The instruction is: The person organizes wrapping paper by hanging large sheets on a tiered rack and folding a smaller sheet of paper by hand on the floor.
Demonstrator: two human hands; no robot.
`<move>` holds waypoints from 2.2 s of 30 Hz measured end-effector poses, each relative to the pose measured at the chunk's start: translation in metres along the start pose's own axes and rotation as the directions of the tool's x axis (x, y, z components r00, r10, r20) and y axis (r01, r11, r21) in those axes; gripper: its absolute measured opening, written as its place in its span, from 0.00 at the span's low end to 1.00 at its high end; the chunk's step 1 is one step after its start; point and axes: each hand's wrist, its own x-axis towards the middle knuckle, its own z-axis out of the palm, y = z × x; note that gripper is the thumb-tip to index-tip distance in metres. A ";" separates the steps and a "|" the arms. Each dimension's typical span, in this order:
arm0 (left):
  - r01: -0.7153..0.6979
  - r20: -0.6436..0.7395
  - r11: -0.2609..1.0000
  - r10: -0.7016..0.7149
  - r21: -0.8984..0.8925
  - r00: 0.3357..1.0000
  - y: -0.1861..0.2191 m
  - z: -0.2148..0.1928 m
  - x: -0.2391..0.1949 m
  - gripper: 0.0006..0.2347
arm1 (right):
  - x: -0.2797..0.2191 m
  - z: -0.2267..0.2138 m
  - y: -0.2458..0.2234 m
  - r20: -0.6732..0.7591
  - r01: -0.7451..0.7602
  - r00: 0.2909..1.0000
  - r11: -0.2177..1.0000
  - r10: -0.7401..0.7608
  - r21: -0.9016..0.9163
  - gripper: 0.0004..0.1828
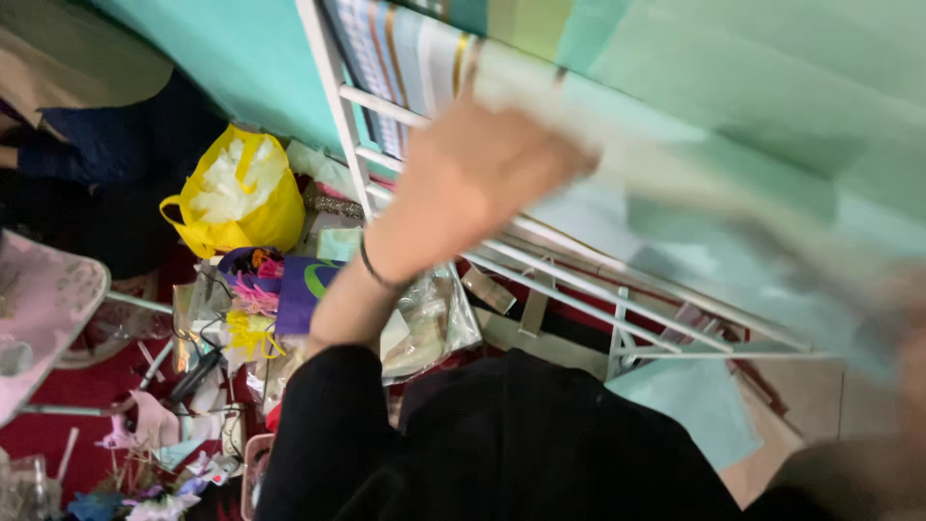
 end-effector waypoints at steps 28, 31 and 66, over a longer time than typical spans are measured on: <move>0.139 0.541 0.964 -0.242 0.226 0.805 -0.010 0.125 -0.129 0.14 | 0.163 0.041 -0.120 -0.154 -0.139 0.978 0.990 0.140 0.020 0.48; 0.083 0.538 0.951 -0.238 0.297 0.809 -0.002 0.131 -0.146 0.14 | 0.168 0.050 -0.119 -0.240 -0.131 0.965 0.987 0.107 -0.087 0.41; 0.622 0.924 0.723 0.056 -0.299 0.379 -0.016 0.095 -0.037 0.26 | 0.189 0.034 -0.049 0.652 -0.693 0.689 0.551 0.317 0.464 0.44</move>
